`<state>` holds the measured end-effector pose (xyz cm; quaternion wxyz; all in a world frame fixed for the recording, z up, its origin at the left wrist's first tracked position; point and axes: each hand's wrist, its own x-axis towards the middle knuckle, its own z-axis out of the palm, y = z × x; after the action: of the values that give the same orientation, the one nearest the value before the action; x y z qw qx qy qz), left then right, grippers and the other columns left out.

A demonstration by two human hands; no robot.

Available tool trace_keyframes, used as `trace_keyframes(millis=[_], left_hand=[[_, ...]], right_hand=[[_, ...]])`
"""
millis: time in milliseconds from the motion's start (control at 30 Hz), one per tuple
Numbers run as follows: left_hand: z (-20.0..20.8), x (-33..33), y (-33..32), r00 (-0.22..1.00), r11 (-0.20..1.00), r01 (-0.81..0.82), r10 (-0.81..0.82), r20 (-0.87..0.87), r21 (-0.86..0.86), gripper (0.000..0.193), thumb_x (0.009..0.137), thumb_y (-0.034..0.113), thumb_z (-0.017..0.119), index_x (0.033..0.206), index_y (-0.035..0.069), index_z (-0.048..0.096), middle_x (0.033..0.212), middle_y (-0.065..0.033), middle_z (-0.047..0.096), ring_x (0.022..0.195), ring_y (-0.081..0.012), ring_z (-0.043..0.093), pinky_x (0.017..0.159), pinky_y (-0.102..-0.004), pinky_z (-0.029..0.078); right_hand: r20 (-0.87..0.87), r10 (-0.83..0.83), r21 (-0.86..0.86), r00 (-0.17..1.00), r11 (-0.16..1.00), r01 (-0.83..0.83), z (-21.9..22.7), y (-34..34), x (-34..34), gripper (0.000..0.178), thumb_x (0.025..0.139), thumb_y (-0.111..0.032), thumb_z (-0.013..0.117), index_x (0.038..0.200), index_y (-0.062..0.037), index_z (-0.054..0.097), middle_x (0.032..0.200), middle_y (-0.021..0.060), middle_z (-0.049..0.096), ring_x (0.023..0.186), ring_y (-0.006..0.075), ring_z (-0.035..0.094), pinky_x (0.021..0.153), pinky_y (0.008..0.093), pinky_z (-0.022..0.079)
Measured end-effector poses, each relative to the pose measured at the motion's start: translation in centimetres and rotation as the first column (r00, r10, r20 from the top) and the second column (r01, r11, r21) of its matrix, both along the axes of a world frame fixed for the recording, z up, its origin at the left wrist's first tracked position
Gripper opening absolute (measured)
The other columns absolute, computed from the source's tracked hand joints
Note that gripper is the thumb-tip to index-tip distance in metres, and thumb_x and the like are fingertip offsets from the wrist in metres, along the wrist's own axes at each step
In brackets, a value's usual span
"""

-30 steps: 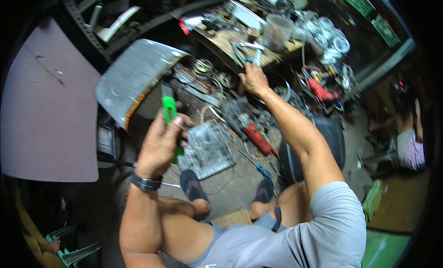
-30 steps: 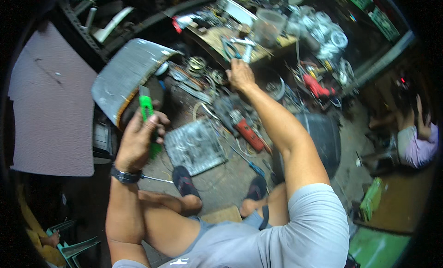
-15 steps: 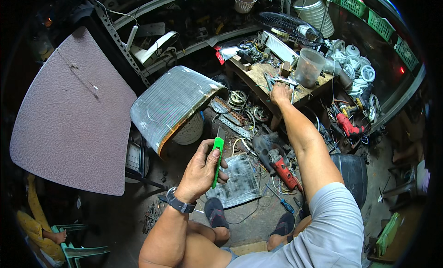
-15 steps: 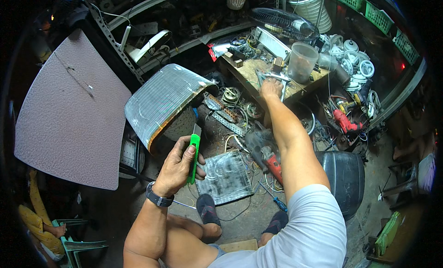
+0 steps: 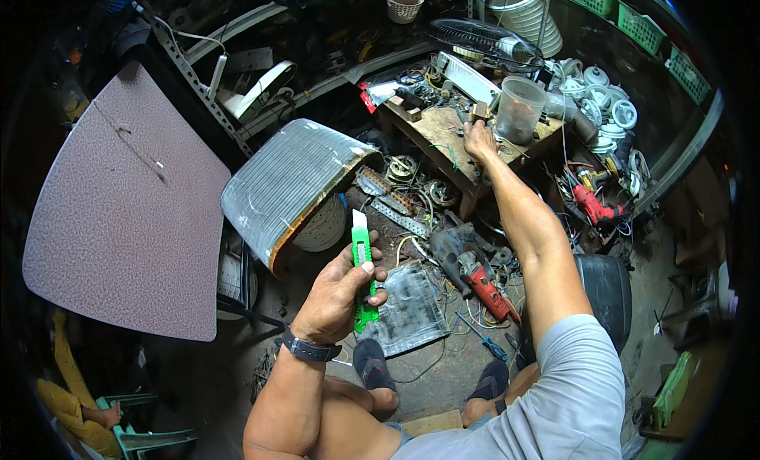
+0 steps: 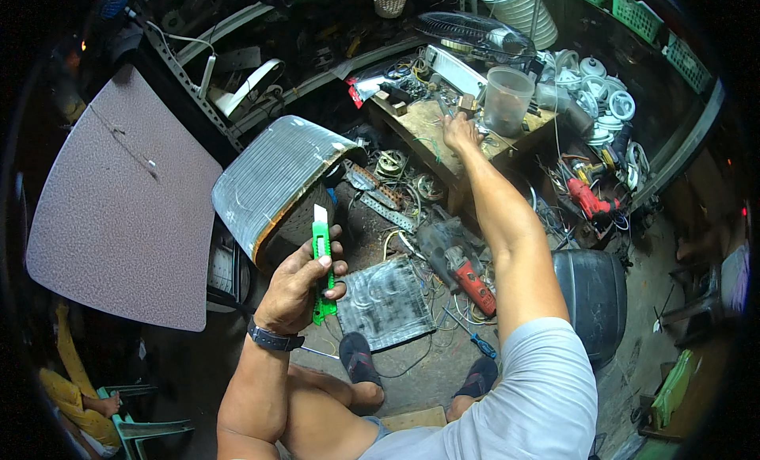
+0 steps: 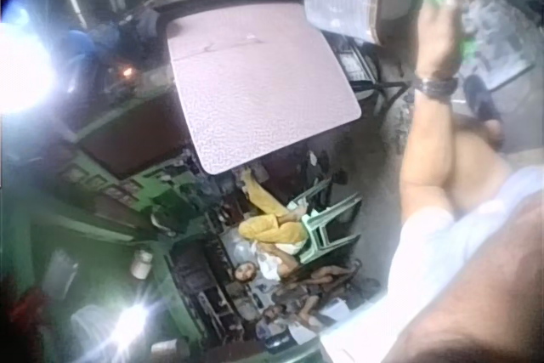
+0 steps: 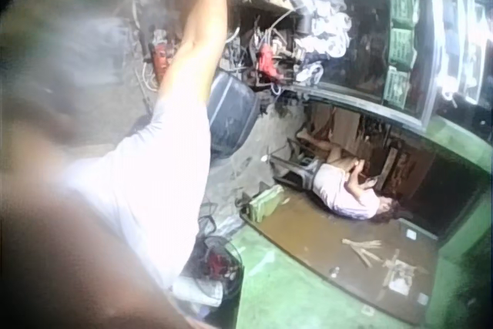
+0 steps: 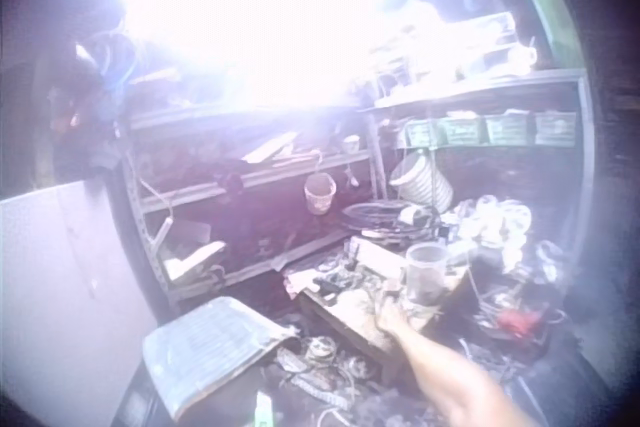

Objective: The person works on an appliance radiator by using a hammer and a pair of pliers to straighten or adjust the metal fins and frame, and then uses a utility knife to scrape or clean around the connector wires.

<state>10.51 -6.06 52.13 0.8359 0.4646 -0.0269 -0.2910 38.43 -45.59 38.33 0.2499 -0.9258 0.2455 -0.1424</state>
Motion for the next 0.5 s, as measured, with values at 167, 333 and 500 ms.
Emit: trace_keyframes(millis=[167,333,500], left_hand=[[0.1,-0.7,-0.6,0.999,0.998,0.043,-0.042,0.026,-0.045,0.049,0.101,0.009,0.056,0.146,0.0,0.04,0.113,-0.0044,0.051,0.096,-0.0156,0.052,0.072,-0.0305,0.05],[0.4,-1.5,-2.2,0.992,0.994,0.053,-0.063,0.113,0.095,0.048,0.104,0.023,0.056,0.147,0.006,0.042,0.101,-0.0042,0.058,0.084,-0.0165,0.06,0.077,-0.035,0.055],[-0.7,-1.4,-2.5,0.964,0.923,0.14,-0.21,0.166,0.359,0.047,0.107,0.039,0.049,0.146,0.013,0.044,0.087,-0.0047,0.057,0.066,-0.0143,0.057,0.068,-0.0327,0.053]], right_hand=[[0.26,-0.034,0.316,0.965,0.947,-0.052,4.8,-0.4,-3.3,0.068,0.1,-0.053,0.047,0.136,0.0042,0.05,0.126,0.0345,0.061,0.123,0.0478,0.057,0.105,0.0501,0.043],[0.491,0.006,0.375,0.871,0.901,-0.217,8.8,-0.2,-11.4,0.055,0.093,-0.041,0.068,0.125,0.0013,0.051,0.107,0.0159,0.068,0.095,0.0282,0.068,0.084,0.0387,0.054],[0.338,0.165,0.677,0.927,0.642,-0.361,10.3,1.8,-21.4,0.032,0.088,-0.003,0.058,0.119,-0.004,0.051,0.092,0.007,0.059,0.077,0.0135,0.059,0.066,0.0322,0.051]])
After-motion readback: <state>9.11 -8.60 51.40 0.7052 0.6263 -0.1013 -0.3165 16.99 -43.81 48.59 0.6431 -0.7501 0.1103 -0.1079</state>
